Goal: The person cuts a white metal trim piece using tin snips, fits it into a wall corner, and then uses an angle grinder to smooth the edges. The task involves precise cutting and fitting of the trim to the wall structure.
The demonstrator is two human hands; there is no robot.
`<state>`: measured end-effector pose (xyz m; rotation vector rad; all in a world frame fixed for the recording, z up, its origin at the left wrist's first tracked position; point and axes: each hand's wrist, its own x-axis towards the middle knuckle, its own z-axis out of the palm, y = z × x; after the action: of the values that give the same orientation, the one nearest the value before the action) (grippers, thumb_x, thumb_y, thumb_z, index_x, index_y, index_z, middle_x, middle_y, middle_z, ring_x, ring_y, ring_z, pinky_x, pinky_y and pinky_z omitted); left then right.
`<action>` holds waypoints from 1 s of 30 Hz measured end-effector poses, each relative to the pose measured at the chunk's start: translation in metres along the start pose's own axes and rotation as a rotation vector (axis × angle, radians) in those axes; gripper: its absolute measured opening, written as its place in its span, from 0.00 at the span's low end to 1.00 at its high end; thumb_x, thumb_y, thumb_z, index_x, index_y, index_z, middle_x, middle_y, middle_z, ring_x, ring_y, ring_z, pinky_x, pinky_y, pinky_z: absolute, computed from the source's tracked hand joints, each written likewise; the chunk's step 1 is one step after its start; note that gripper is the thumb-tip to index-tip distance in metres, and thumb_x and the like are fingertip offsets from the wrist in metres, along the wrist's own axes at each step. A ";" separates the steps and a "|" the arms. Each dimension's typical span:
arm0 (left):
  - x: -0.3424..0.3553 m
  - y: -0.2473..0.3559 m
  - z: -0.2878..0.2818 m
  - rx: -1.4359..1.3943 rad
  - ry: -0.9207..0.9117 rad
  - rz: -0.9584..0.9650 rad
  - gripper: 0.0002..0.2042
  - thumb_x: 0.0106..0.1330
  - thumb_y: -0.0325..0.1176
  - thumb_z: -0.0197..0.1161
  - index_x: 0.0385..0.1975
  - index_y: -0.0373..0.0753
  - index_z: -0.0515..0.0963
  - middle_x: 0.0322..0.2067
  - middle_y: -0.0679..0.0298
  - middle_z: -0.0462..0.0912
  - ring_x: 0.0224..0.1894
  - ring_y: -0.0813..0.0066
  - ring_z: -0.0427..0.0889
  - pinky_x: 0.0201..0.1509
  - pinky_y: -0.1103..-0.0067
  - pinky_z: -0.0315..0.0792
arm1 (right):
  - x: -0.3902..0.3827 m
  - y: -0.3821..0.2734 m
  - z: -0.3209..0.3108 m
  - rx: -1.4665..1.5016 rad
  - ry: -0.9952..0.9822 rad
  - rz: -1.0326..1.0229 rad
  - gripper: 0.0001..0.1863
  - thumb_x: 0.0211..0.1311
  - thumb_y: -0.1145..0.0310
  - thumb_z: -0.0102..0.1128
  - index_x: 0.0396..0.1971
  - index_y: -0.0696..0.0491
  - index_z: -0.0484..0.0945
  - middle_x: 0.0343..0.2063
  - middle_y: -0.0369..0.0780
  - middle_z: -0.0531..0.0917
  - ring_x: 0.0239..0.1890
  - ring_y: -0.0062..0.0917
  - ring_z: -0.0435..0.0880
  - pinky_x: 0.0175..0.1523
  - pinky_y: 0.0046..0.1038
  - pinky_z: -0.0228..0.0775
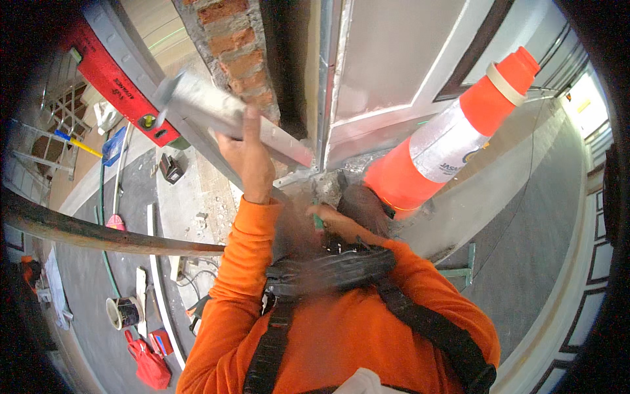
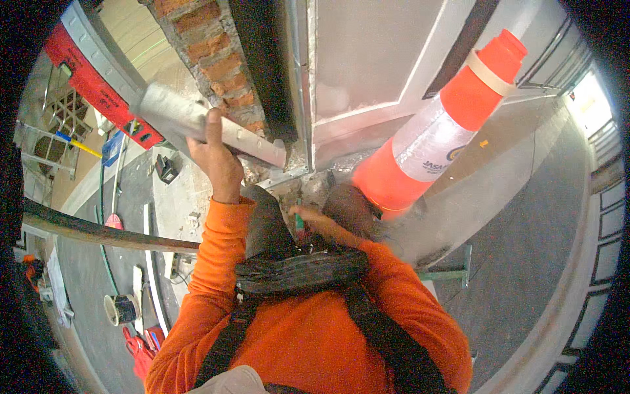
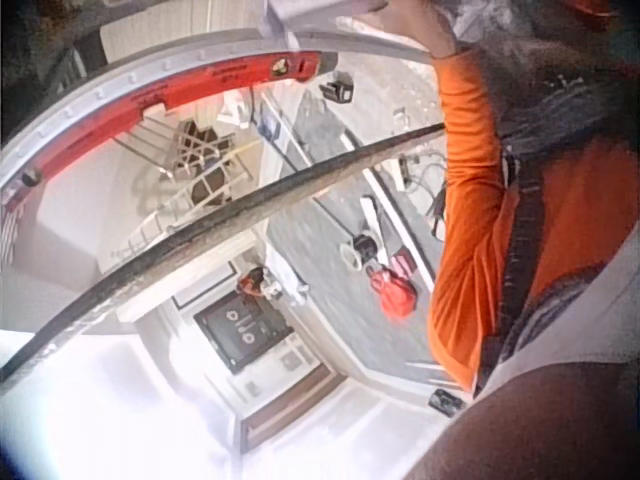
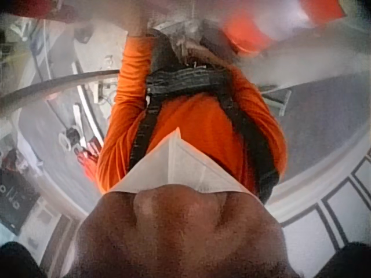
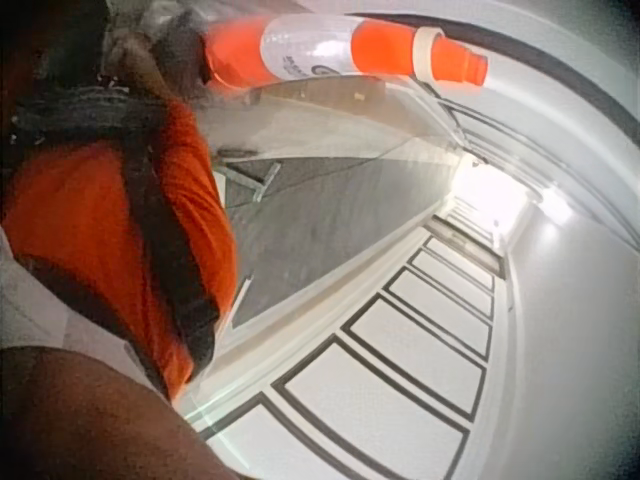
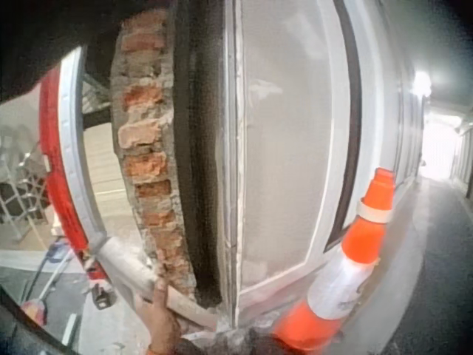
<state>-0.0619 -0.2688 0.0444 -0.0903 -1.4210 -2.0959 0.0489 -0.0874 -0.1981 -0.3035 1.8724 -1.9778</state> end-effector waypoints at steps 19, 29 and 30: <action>-0.015 0.068 0.041 -0.398 0.222 0.441 0.15 0.70 0.44 0.61 0.41 0.37 0.73 0.37 0.64 0.77 0.41 0.72 0.77 0.49 0.73 0.75 | -0.019 -0.228 0.006 -0.889 0.607 -0.279 0.42 0.46 0.68 0.68 0.63 0.60 0.60 0.52 0.56 0.70 0.56 0.55 0.70 0.64 0.48 0.63; -0.024 0.078 0.036 -0.415 0.138 0.554 0.22 0.69 0.53 0.62 0.48 0.39 0.71 0.43 0.65 0.77 0.46 0.70 0.77 0.56 0.71 0.74 | -0.027 -0.244 -0.005 -1.108 0.558 -0.326 0.40 0.45 0.68 0.66 0.61 0.60 0.61 0.51 0.56 0.69 0.57 0.55 0.69 0.62 0.49 0.64; -0.026 0.080 0.039 -0.430 0.146 0.544 0.23 0.69 0.54 0.62 0.47 0.39 0.71 0.43 0.65 0.77 0.46 0.70 0.77 0.56 0.71 0.74 | -0.026 -0.245 -0.006 -1.108 0.558 -0.334 0.39 0.46 0.69 0.66 0.60 0.60 0.62 0.50 0.56 0.70 0.57 0.55 0.69 0.62 0.50 0.64</action>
<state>-0.0105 -0.2440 0.1169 -0.4342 -0.7312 -1.8578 0.0361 -0.0651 0.0466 -0.3915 3.3378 -0.9966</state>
